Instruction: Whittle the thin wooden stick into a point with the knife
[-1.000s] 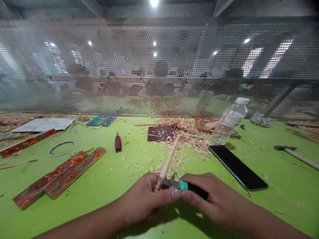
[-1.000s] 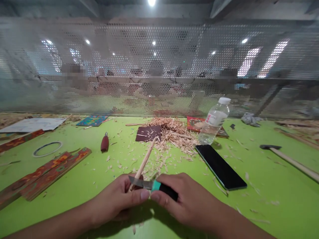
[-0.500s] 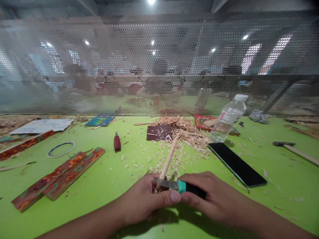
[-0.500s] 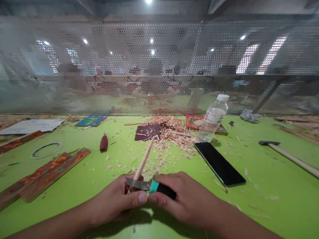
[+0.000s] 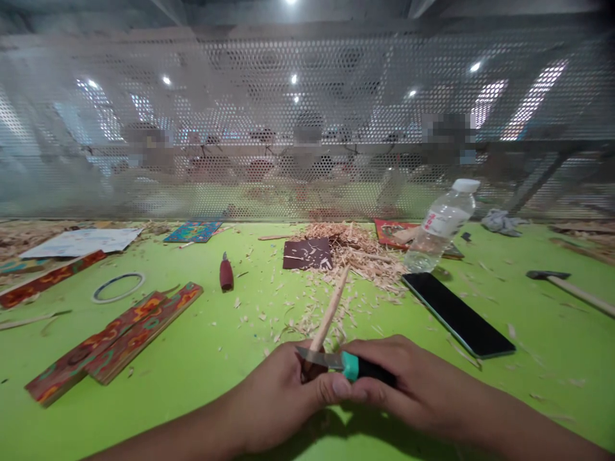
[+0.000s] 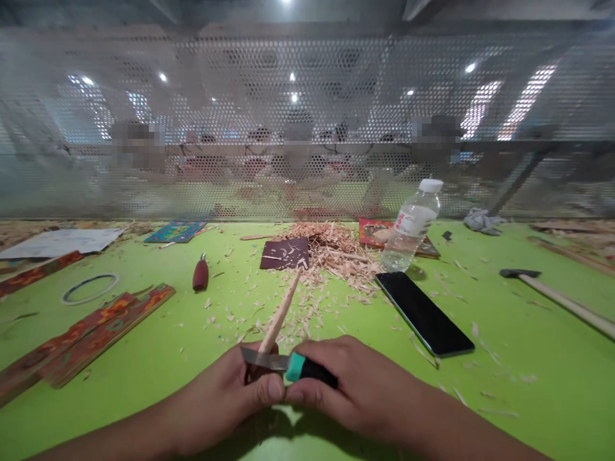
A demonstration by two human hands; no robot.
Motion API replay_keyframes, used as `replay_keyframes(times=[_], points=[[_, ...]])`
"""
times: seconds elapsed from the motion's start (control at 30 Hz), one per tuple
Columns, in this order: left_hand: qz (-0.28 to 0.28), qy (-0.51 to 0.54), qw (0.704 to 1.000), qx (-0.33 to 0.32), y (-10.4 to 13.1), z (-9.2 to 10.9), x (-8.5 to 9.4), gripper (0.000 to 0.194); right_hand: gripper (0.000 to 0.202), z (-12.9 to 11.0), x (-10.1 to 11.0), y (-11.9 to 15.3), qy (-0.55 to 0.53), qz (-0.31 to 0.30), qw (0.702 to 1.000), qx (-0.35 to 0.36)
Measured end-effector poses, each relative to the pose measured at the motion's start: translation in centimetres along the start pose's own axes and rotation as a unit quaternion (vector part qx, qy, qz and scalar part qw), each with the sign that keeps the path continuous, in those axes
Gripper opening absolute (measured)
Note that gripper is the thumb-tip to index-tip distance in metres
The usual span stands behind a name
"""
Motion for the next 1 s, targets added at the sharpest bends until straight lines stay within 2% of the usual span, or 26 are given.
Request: replay_keyframes(times=[0.13,0.23,0.37,0.57,0.7,0.8,0.9,1.0], points=[[0.020,-0.053,0.998,-0.004,0.1,0.0,0.3,0.046,0.044,0.7,-0.7,0.3,0.049,-0.016,0.998,-0.045],[0.024,-0.106,0.994,0.012,0.2,-0.2,0.4,0.044,0.045,1.6,-1.1,0.6,0.117,-0.005,0.990,-0.082],[0.033,-0.142,0.989,0.016,0.2,-0.5,0.5,0.044,0.045,1.8,-1.6,0.4,0.167,0.002,0.982,-0.094],[0.036,-0.211,0.976,0.034,0.4,-0.9,1.1,0.047,0.031,1.6,-1.6,0.2,0.203,0.018,0.972,-0.119],[0.036,-0.173,0.983,0.057,0.5,-1.3,1.1,0.050,0.026,1.9,-1.6,0.1,0.221,0.022,0.965,-0.137],[0.027,-0.111,0.991,0.074,0.5,-1.8,0.9,0.050,0.023,1.6,-1.7,0.1,0.169,0.023,0.979,-0.107],[0.025,-0.080,0.995,0.055,0.4,-1.5,0.8,0.051,0.025,1.4,-1.5,0.3,0.112,0.016,0.990,-0.088],[0.012,-0.074,0.997,0.025,0.2,-0.8,0.5,0.053,0.024,1.4,-1.6,0.6,0.103,-0.002,0.990,-0.096]])
Point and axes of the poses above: each hand's wrist, its own y-axis away from the middle knuckle, its own x-axis out of the back of the hand, z = x × y, the point moved 8 cm from there along -y, towards the middle knuckle, and after that the axes turned 12 degrees about -x, right-handed, at the moved point
